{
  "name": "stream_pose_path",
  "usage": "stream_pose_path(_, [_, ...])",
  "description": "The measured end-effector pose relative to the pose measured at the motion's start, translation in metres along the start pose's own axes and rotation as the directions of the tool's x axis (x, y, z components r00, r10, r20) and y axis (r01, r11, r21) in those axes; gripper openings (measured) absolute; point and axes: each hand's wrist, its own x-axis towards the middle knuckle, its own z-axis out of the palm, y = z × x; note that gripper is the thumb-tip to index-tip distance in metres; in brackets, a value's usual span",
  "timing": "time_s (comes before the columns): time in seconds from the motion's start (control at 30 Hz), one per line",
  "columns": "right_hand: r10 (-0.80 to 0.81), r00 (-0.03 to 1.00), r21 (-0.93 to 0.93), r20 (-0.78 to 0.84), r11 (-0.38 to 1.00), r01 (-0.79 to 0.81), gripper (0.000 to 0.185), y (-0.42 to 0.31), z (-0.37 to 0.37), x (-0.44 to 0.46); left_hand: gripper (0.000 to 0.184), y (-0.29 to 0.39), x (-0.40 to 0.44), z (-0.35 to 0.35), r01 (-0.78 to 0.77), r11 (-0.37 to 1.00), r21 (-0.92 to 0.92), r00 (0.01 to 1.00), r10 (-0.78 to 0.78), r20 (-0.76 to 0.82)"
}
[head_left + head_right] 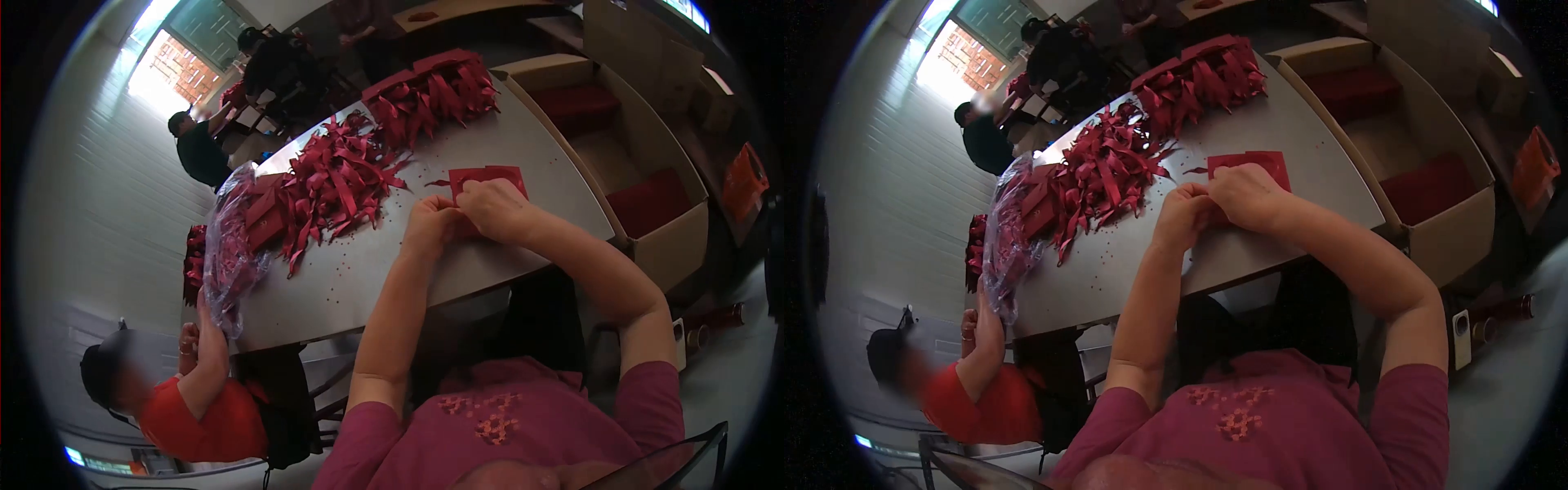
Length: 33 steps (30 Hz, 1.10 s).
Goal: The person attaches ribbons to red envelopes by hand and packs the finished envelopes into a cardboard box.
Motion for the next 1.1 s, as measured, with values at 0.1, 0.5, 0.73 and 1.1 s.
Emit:
stream_pose_path(0.1, [-0.013,0.998,-0.007,0.062,1.000,0.014,0.013,-0.003,-0.010,0.005,0.011,-0.001,-0.001,0.000,-0.036,0.999,-0.026,0.999,0.036,-0.001])
stream_pose_path(0.5, [0.147,0.979,0.163,-0.138,0.979,-0.124,0.012,0.004,0.020,-0.003,0.012,-0.002,-0.005,-0.002,-0.089,0.996,-0.021,0.996,0.089,-0.011])
stream_pose_path(0.73, [-0.077,0.975,-0.088,-0.210,0.994,0.060,0.008,-0.004,0.025,-0.006,0.006,-0.006,0.000,0.000,-0.112,0.990,-0.083,0.994,0.112,-0.002])
stream_pose_path(1.1, [0.244,0.968,0.482,-0.054,0.856,-0.188,0.013,0.024,0.031,-0.006,0.007,0.003,-0.008,-0.003,-0.007,1.000,0.019,1.000,0.006,0.011])
